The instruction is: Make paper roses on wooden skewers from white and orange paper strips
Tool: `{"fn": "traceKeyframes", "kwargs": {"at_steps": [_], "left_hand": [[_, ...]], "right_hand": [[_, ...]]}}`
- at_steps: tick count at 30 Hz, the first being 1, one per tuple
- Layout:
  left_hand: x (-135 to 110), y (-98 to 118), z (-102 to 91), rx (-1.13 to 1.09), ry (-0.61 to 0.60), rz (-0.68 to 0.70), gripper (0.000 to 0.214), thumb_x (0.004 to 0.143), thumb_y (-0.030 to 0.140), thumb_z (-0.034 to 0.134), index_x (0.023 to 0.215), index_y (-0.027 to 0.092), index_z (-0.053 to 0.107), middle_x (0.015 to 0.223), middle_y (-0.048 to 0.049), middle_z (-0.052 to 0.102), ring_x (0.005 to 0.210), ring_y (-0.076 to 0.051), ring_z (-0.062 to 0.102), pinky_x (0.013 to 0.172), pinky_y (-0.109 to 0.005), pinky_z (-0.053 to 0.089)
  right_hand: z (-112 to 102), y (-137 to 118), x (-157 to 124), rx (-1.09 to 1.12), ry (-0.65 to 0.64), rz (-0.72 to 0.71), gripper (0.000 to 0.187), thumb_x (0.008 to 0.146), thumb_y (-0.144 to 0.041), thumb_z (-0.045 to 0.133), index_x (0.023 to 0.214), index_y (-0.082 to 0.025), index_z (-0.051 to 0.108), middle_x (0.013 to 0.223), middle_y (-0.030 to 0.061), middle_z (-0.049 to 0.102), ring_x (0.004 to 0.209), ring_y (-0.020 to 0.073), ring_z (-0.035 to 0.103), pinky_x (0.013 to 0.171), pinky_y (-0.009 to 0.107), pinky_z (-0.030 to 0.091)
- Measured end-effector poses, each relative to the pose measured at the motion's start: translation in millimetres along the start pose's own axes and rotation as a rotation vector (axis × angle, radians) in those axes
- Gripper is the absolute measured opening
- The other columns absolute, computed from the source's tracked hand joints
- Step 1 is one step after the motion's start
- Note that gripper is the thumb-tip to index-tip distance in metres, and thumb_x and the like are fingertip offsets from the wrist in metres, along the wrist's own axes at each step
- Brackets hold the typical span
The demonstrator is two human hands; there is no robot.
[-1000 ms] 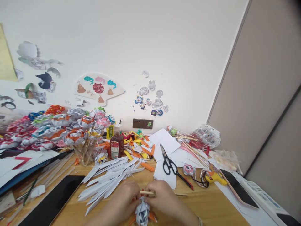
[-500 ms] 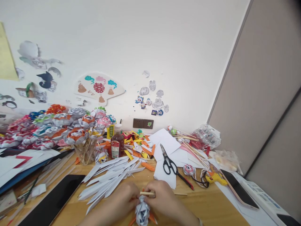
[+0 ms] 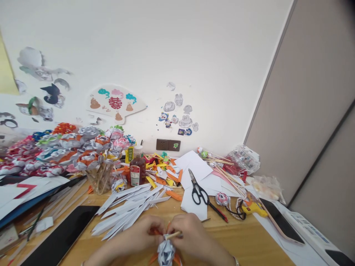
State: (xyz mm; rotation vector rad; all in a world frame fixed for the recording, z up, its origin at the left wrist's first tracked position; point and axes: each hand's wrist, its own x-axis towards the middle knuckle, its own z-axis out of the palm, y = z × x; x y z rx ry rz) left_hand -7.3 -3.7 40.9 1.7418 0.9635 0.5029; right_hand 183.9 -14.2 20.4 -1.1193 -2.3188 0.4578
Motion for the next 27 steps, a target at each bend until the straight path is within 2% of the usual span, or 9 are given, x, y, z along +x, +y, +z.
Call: {"fn": "traceKeyframes", "kwargs": {"at_steps": [3,5,9,14,18,20,23,27], "left_hand": [[3,-3,-2.8,-0.179,-0.046,-0.009,0.027,0.069,0.041,0.066,0.086,0.021,0.072,0.079,-0.0002,0.072,0.079,-0.021,0.062,0.074,-0.030,0.046],[5,-7,2.1,-0.365,-0.036,-0.027,0.031,0.070,0.048,0.066,0.083,0.020,0.071,0.075,-0.0010,0.070,0.077,-0.022,0.062,0.073,-0.031,0.045],[13,-20,17.4,-0.576,0.126,-0.039,0.044,0.056,0.056,0.077,0.070,0.017,0.062,0.060,0.0035,0.059,0.059,-0.015,0.053,0.061,-0.027,0.040],[23,-29,19.7,-0.544,0.200,-0.036,0.056,0.049,0.066,0.076,0.064,0.017,0.052,0.051,0.0088,0.047,0.047,-0.007,0.037,0.049,-0.021,0.028],[24,-28,15.3,-0.468,0.259,-0.025,0.056,0.052,0.067,0.073,0.061,0.017,0.051,0.050,0.0095,0.044,0.046,-0.007,0.034,0.047,-0.022,0.024],[24,-27,14.2,-0.423,0.288,-0.010,0.055,0.053,0.068,0.071,0.060,0.017,0.052,0.051,0.0085,0.045,0.048,-0.008,0.036,0.048,-0.022,0.025],[25,-26,14.0,-0.357,0.326,0.018,0.055,0.050,0.068,0.072,0.057,0.017,0.054,0.053,0.0070,0.048,0.053,-0.011,0.039,0.051,-0.024,0.030],[26,-25,14.8,-0.293,0.367,0.035,0.050,0.053,0.065,0.069,0.057,0.019,0.052,0.053,0.0073,0.047,0.054,-0.013,0.041,0.054,-0.025,0.032]], "right_hand": [[-3,-1,1,0.077,0.092,-0.042,0.015,0.072,-0.007,0.063,0.075,-0.019,0.070,0.074,-0.0011,0.069,0.068,0.0126,0.061,0.062,0.018,0.039],[-4,-1,3,0.088,0.131,-0.064,0.017,0.070,-0.004,0.063,0.074,-0.019,0.070,0.073,-0.0005,0.070,0.067,0.0132,0.062,0.063,0.018,0.040],[1,0,4,0.090,0.170,-0.128,0.014,0.073,-0.007,0.062,0.075,-0.019,0.069,0.075,0.0007,0.071,0.069,0.0137,0.064,0.064,0.019,0.043],[9,5,5,-0.015,0.269,-0.273,0.016,0.086,-0.018,0.053,0.076,-0.019,0.065,0.075,0.0030,0.070,0.067,0.0142,0.064,0.062,0.021,0.045],[11,5,5,-0.221,0.368,-0.479,0.024,0.094,-0.021,0.042,0.081,-0.019,0.062,0.069,0.0043,0.068,0.057,0.0155,0.062,0.052,0.023,0.044],[11,3,3,-0.295,0.371,-0.551,0.025,0.095,-0.019,0.040,0.083,-0.019,0.062,0.069,0.0044,0.068,0.053,0.0157,0.061,0.049,0.024,0.043],[8,-3,1,-0.244,0.306,-0.519,0.021,0.093,-0.017,0.041,0.090,-0.020,0.062,0.077,0.0053,0.070,0.063,0.0166,0.064,0.057,0.024,0.047],[2,-10,0,-0.088,0.253,-0.333,0.025,0.089,-0.019,0.043,0.106,-0.020,0.062,0.095,0.0070,0.070,0.083,0.0183,0.066,0.074,0.026,0.050]]}}
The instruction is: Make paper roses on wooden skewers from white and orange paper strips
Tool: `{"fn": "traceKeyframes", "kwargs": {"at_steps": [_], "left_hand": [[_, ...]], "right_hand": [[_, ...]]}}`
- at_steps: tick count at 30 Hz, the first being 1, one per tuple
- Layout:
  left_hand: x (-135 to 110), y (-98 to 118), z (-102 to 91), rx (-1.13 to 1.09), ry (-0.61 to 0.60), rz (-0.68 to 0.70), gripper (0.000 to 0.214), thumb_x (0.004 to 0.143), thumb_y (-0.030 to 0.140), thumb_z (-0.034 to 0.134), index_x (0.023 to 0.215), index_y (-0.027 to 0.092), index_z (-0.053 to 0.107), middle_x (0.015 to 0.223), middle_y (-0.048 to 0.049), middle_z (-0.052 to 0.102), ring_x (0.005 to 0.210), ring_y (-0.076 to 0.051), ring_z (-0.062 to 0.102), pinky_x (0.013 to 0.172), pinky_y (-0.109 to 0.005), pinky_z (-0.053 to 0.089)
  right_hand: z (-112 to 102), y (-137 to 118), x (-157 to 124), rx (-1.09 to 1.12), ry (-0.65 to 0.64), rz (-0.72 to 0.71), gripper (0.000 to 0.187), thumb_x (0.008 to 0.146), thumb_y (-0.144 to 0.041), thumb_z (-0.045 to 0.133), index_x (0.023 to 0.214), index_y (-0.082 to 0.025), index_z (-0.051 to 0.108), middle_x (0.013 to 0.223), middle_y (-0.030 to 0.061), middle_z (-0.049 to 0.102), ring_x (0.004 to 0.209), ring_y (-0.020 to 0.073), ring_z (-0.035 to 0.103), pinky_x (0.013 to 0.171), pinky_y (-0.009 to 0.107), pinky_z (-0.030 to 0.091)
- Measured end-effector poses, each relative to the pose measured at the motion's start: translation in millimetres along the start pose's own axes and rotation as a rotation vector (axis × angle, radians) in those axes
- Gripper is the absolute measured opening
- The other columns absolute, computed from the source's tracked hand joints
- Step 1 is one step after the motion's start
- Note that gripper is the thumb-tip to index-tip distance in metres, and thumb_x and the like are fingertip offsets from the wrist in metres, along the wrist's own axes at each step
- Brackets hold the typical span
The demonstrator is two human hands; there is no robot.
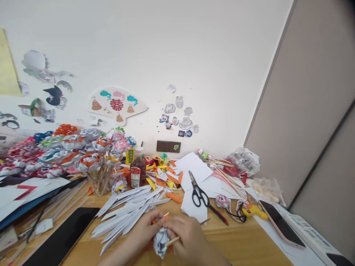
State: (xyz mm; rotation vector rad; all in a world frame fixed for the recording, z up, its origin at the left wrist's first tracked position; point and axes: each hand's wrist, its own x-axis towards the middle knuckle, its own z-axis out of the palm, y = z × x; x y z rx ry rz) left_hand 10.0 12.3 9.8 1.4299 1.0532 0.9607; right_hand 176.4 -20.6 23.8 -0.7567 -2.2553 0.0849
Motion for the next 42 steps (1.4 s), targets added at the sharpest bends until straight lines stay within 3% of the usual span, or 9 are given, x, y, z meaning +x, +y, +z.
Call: {"fn": "traceKeyframes", "kwargs": {"at_steps": [5,12,17,25,28,31,34,38,42], "left_hand": [[-4,8,-0.7,0.061,0.069,0.000,0.045,0.061,0.065,0.062,0.059,0.021,0.053,0.050,0.0085,0.044,0.051,-0.013,0.039,0.051,-0.025,0.031],[-5,11,-0.8,0.079,0.168,-0.013,0.047,0.058,0.068,0.059,0.057,0.021,0.051,0.054,0.0066,0.046,0.054,-0.014,0.043,0.053,-0.026,0.035],[-5,14,0.1,0.061,0.161,-0.027,0.050,0.054,0.071,0.058,0.057,0.022,0.050,0.049,0.0087,0.042,0.046,-0.012,0.038,0.047,-0.025,0.033],[-5,21,-5.8,0.021,0.214,0.002,0.055,0.055,0.074,0.059,0.061,0.020,0.053,0.049,0.0080,0.046,0.042,-0.010,0.035,0.043,-0.022,0.028],[-6,26,-5.2,0.002,0.200,0.015,0.055,0.056,0.073,0.060,0.061,0.019,0.053,0.049,0.0081,0.047,0.041,-0.009,0.036,0.042,-0.021,0.028],[-11,32,-2.4,-0.036,0.169,0.049,0.053,0.059,0.072,0.061,0.060,0.019,0.054,0.049,0.0078,0.048,0.043,-0.009,0.040,0.042,-0.020,0.030],[-14,33,0.4,-0.054,0.132,0.091,0.051,0.063,0.070,0.061,0.063,0.019,0.058,0.052,0.0061,0.054,0.044,-0.010,0.044,0.041,-0.020,0.032],[-15,28,-0.5,-0.019,0.105,0.137,0.050,0.067,0.069,0.059,0.067,0.019,0.061,0.058,0.0035,0.059,0.047,-0.012,0.048,0.042,-0.021,0.037],[-15,27,-6.6,0.108,0.086,0.373,0.047,0.067,0.066,0.062,0.070,0.019,0.064,0.069,-0.0030,0.067,0.066,-0.020,0.063,0.061,-0.029,0.050]], "right_hand": [[3,-1,0,-0.043,0.005,-0.036,0.029,0.086,-0.017,0.042,0.107,-0.019,0.061,0.095,0.0082,0.070,0.083,0.0201,0.066,0.073,0.028,0.052],[19,4,-7,-0.368,0.097,-0.258,0.034,0.089,-0.016,0.045,0.121,-0.010,0.054,0.105,0.0192,0.067,0.058,0.0201,0.065,0.047,0.029,0.049],[7,-6,0,-0.182,0.148,-0.087,0.031,0.091,-0.020,0.036,0.113,-0.014,0.057,0.097,0.0118,0.070,0.078,0.0219,0.067,0.064,0.031,0.054],[7,-13,0,-0.269,0.238,-0.284,0.025,0.087,-0.015,0.041,0.104,-0.014,0.058,0.100,0.0116,0.071,0.053,0.0177,0.062,0.044,0.028,0.045],[-2,-14,0,-0.129,0.331,-0.186,0.026,0.089,-0.016,0.039,0.105,-0.016,0.059,0.096,0.0113,0.070,0.073,0.0201,0.066,0.060,0.028,0.051],[-10,-8,2,0.028,0.415,0.106,0.023,0.091,-0.019,0.039,0.095,-0.019,0.062,0.086,0.0077,0.069,0.078,0.0193,0.066,0.068,0.028,0.051],[-7,2,3,0.169,0.359,0.297,0.016,0.086,-0.029,0.052,0.091,-0.019,0.065,0.084,0.0061,0.070,0.075,0.0197,0.066,0.067,0.027,0.050],[2,9,2,0.232,0.257,0.346,0.011,0.077,-0.027,0.063,0.083,-0.019,0.067,0.075,0.0034,0.070,0.067,0.0188,0.064,0.063,0.026,0.049],[1,7,2,0.268,0.284,0.375,0.014,0.073,-0.019,0.059,0.085,-0.018,0.066,0.078,0.0037,0.069,0.068,0.0185,0.064,0.062,0.026,0.049]]}}
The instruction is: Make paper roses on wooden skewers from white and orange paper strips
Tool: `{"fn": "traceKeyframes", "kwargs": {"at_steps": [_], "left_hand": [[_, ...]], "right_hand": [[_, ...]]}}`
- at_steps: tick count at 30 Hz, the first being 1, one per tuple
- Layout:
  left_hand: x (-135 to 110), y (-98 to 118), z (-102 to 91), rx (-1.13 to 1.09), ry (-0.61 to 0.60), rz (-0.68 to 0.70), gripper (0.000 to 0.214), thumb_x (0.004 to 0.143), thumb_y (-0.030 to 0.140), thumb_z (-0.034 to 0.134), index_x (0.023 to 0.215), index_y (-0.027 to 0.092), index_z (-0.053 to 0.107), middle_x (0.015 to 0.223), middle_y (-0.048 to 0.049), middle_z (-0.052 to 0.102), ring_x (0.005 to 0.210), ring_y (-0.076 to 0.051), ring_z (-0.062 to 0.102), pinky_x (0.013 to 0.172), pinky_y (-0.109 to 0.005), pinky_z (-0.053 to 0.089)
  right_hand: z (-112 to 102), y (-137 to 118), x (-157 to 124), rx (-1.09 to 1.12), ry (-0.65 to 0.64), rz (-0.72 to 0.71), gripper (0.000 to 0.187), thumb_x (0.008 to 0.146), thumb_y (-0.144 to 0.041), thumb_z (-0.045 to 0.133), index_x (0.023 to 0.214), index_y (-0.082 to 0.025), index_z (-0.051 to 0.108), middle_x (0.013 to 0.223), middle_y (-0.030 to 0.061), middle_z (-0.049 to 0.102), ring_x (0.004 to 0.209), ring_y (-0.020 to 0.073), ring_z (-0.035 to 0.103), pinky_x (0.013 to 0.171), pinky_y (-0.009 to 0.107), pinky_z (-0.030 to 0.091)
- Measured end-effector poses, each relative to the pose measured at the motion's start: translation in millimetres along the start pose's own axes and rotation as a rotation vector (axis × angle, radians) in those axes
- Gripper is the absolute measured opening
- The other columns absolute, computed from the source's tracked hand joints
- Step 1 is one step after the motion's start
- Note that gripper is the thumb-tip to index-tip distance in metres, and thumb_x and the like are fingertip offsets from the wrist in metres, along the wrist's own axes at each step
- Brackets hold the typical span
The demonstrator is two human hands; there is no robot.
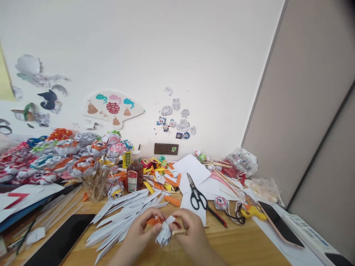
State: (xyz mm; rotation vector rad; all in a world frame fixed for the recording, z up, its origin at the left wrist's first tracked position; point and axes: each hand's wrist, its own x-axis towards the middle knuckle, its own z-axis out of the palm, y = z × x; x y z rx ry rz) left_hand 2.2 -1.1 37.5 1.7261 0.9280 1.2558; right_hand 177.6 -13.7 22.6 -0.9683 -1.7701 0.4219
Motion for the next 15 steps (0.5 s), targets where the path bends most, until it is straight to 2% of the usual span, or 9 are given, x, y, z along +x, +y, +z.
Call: {"fn": "traceKeyframes", "kwargs": {"at_steps": [3,6,10,12,15], "left_hand": [[-2,2,-2.2,0.175,0.014,0.163,0.031,0.073,0.050,0.066,0.071,0.019,0.066,0.074,-0.0053,0.070,0.071,-0.022,0.066,0.067,-0.031,0.052],[-5,5,-0.6,0.315,0.066,0.334,0.008,0.080,0.027,0.064,0.086,0.023,0.068,0.082,-0.0042,0.073,0.079,-0.020,0.067,0.072,-0.029,0.053],[-8,8,2.4,0.422,0.029,0.625,0.028,0.083,0.010,0.058,0.103,0.028,0.064,0.096,-0.0027,0.073,0.091,-0.017,0.065,0.083,-0.027,0.051],[-10,9,3.1,0.470,0.030,0.673,0.033,0.083,0.007,0.057,0.108,0.027,0.062,0.100,-0.0040,0.073,0.094,-0.018,0.064,0.085,-0.028,0.050],[-11,9,4.3,0.468,0.038,0.657,0.033,0.082,0.006,0.058,0.109,0.026,0.060,0.101,-0.0050,0.071,0.097,-0.018,0.063,0.086,-0.029,0.050]], "right_hand": [[-3,-5,1,0.000,-0.017,-0.085,0.015,0.074,-0.018,0.056,0.085,-0.018,0.065,0.077,0.0036,0.068,0.068,0.0178,0.064,0.061,0.024,0.047],[-5,-8,2,-0.069,-0.020,-0.183,0.013,0.078,-0.019,0.055,0.086,-0.018,0.065,0.075,0.0035,0.068,0.066,0.0174,0.063,0.060,0.024,0.046],[-6,-8,1,-0.117,0.018,-0.228,0.012,0.084,-0.023,0.054,0.089,-0.019,0.065,0.078,0.0035,0.069,0.068,0.0173,0.064,0.062,0.024,0.047],[-7,-7,1,-0.123,0.041,-0.235,0.012,0.085,-0.023,0.054,0.092,-0.020,0.064,0.082,0.0037,0.070,0.071,0.0173,0.065,0.065,0.024,0.048],[-7,-5,1,-0.128,0.069,-0.259,0.011,0.087,-0.023,0.054,0.092,-0.020,0.064,0.084,0.0039,0.071,0.074,0.0172,0.067,0.068,0.024,0.050]]}}
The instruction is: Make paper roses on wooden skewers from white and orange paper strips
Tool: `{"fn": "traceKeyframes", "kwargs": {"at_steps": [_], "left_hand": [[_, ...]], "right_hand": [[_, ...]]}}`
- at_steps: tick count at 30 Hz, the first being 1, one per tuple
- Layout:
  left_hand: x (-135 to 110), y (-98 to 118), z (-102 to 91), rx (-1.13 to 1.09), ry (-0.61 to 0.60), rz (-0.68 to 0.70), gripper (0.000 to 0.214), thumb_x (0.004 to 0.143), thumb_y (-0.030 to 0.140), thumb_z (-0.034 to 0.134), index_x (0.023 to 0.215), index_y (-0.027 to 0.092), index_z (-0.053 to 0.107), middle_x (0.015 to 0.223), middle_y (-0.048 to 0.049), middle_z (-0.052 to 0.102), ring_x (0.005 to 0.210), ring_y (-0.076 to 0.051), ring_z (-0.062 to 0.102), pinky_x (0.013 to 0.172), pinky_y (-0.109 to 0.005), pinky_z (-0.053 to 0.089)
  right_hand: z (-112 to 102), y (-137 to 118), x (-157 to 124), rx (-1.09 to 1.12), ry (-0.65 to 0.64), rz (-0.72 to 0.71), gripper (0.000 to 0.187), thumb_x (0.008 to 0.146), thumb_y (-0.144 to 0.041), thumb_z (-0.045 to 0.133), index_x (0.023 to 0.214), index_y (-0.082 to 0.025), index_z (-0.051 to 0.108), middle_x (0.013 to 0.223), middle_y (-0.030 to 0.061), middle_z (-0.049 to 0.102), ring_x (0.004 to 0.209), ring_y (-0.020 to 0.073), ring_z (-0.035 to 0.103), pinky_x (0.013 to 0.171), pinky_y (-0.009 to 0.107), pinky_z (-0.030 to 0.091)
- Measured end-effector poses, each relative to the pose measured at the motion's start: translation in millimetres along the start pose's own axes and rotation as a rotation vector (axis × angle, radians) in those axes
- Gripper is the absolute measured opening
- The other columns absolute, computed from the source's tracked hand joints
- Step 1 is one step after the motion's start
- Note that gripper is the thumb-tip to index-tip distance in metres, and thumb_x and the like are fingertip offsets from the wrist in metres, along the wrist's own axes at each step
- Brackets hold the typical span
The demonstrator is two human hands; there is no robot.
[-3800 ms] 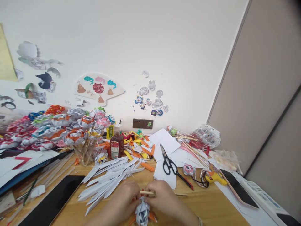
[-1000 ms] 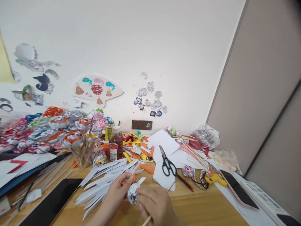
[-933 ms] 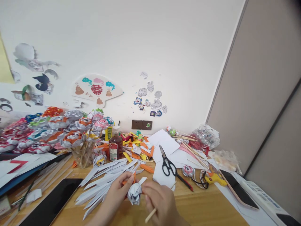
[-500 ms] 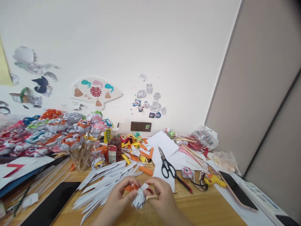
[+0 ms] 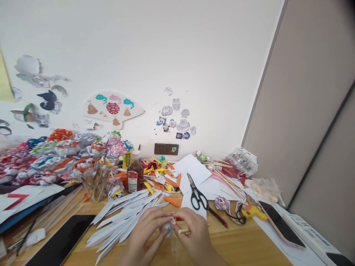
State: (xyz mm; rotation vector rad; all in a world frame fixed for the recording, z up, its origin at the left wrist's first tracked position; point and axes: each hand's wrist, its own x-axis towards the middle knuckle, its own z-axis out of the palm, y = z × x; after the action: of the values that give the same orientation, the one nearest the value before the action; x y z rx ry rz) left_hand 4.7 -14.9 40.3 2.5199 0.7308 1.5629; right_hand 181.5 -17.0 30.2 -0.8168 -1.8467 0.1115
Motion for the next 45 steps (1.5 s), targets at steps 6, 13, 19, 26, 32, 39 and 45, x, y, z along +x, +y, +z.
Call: {"fn": "traceKeyframes", "kwargs": {"at_steps": [6,13,19,26,32,39,45], "left_hand": [[-2,1,3.0,-0.089,0.047,-0.056,0.023,0.082,0.005,0.058,0.093,0.025,0.060,0.089,-0.0021,0.066,0.087,-0.017,0.062,0.076,-0.025,0.051],[-3,0,2.4,-0.198,0.002,-0.178,0.016,0.084,0.009,0.056,0.078,0.023,0.056,0.079,0.0008,0.061,0.075,-0.014,0.060,0.068,-0.022,0.050],[-4,-2,1.9,-0.213,-0.043,-0.204,0.012,0.086,0.014,0.055,0.081,0.024,0.057,0.081,-0.0004,0.062,0.077,-0.015,0.060,0.069,-0.023,0.049],[-2,1,1.3,-0.250,-0.057,-0.264,0.014,0.085,0.018,0.056,0.072,0.022,0.057,0.076,-0.0006,0.062,0.073,-0.016,0.060,0.066,-0.024,0.047],[3,-7,3.5,-0.361,-0.210,-0.662,0.017,0.078,0.035,0.060,0.073,0.019,0.059,0.072,-0.0015,0.062,0.070,-0.019,0.057,0.064,-0.028,0.044],[-8,-28,14.5,-0.607,-0.368,-0.851,0.040,0.063,0.052,0.070,0.064,0.020,0.048,0.059,0.0065,0.051,0.057,-0.012,0.047,0.056,-0.024,0.036],[-15,-31,22.1,-0.525,-0.356,-0.870,0.033,0.062,0.044,0.071,0.064,0.019,0.049,0.057,0.0079,0.050,0.056,-0.012,0.045,0.054,-0.023,0.035]], "right_hand": [[2,-4,0,0.012,0.000,-0.049,0.014,0.091,-0.029,0.051,0.093,-0.021,0.063,0.087,0.0041,0.071,0.077,0.0173,0.067,0.071,0.024,0.051],[2,-8,2,-0.018,-0.004,-0.066,0.025,0.095,-0.039,0.047,0.091,-0.020,0.063,0.083,0.0055,0.071,0.072,0.0178,0.068,0.067,0.024,0.052],[3,-8,0,-0.001,0.006,-0.075,0.023,0.095,-0.037,0.048,0.090,-0.020,0.063,0.084,0.0051,0.071,0.074,0.0173,0.067,0.068,0.024,0.051],[1,-6,0,0.038,-0.066,-0.045,0.015,0.088,-0.029,0.051,0.084,-0.020,0.061,0.077,0.0037,0.068,0.068,0.0166,0.063,0.063,0.023,0.047],[4,-4,0,0.034,-0.174,0.296,0.008,0.071,-0.020,0.064,0.065,-0.020,0.059,0.065,-0.0021,0.064,0.061,0.0140,0.058,0.055,0.020,0.040],[9,4,-3,0.106,-0.312,0.526,0.011,0.064,-0.011,0.071,0.066,-0.018,0.063,0.062,-0.0048,0.064,0.058,0.0113,0.055,0.050,0.017,0.034],[9,6,-2,0.015,-0.356,0.496,0.014,0.062,-0.007,0.074,0.066,-0.018,0.066,0.063,-0.0044,0.065,0.059,0.0117,0.056,0.051,0.017,0.034]]}}
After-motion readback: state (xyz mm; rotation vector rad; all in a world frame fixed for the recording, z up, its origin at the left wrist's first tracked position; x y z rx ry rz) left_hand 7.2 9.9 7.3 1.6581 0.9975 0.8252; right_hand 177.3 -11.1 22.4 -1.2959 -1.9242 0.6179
